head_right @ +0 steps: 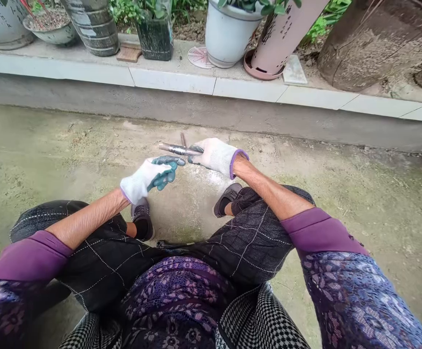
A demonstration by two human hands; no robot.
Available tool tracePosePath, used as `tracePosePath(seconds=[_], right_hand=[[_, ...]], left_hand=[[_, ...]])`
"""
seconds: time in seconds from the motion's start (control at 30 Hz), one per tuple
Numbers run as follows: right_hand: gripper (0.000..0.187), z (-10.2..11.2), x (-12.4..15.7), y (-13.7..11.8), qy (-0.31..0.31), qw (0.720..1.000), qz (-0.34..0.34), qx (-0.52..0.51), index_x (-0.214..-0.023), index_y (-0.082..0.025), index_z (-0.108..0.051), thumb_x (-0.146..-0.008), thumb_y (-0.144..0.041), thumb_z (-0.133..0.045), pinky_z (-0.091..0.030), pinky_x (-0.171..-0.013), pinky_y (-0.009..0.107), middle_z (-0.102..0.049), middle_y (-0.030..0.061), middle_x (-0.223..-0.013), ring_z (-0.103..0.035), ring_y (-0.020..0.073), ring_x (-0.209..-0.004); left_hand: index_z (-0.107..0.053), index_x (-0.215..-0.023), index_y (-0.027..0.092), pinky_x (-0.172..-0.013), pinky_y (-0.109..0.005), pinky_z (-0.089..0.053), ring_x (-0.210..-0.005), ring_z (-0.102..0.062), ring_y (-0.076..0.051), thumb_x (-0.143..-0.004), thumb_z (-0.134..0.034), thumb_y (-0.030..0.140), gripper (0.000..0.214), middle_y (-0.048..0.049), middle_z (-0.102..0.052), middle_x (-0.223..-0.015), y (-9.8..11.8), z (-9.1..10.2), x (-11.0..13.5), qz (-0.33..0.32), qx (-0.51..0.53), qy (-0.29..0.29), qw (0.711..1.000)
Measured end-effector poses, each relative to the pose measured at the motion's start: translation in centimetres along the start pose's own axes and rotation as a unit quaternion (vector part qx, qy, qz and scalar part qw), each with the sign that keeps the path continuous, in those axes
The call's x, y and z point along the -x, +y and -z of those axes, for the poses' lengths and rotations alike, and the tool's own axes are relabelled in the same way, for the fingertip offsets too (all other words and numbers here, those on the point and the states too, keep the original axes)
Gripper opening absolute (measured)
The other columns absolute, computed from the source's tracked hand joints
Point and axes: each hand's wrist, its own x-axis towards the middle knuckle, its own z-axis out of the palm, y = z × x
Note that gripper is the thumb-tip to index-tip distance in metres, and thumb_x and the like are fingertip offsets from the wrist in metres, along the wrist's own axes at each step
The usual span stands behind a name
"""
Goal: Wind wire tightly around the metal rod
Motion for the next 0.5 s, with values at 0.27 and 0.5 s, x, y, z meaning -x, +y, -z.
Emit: tracePosePath(seconds=[0.27, 0.5], right_hand=[[0.023, 0.2, 1.3, -1.2, -0.041, 0.981, -0.071, -0.178, -0.11, -0.017, -0.072, -0.091, -0.029, -0.068, -0.033, -0.042, 0.023, -0.051, -0.0051, -0.06, -0.041, 0.0077, -0.046], [0.03, 0.5, 1.5, -0.2, -0.094, 0.949, -0.038, -0.298, -0.106, -0.016, -0.071, -0.088, -0.04, -0.071, -0.034, -0.036, 0.022, -0.05, -0.0059, -0.058, -0.04, 0.0082, -0.042]], left_hand=[[-0.077, -0.106, 0.012, -0.035, -0.018, -0.036, -0.038, -0.04, -0.004, -0.089, -0.063, 0.02, 0.024, 0.0017, -0.065, -0.064, -0.5, -0.6, -0.3, -0.011, -0.07, 0.022, 0.997], [-0.075, -0.094, 0.013, -0.037, -0.019, -0.037, -0.039, -0.042, -0.005, -0.088, -0.059, 0.023, 0.02, 0.0019, -0.064, -0.066, 0.1, 0.2, -1.2, -0.056, -0.155, 0.041, 0.985]])
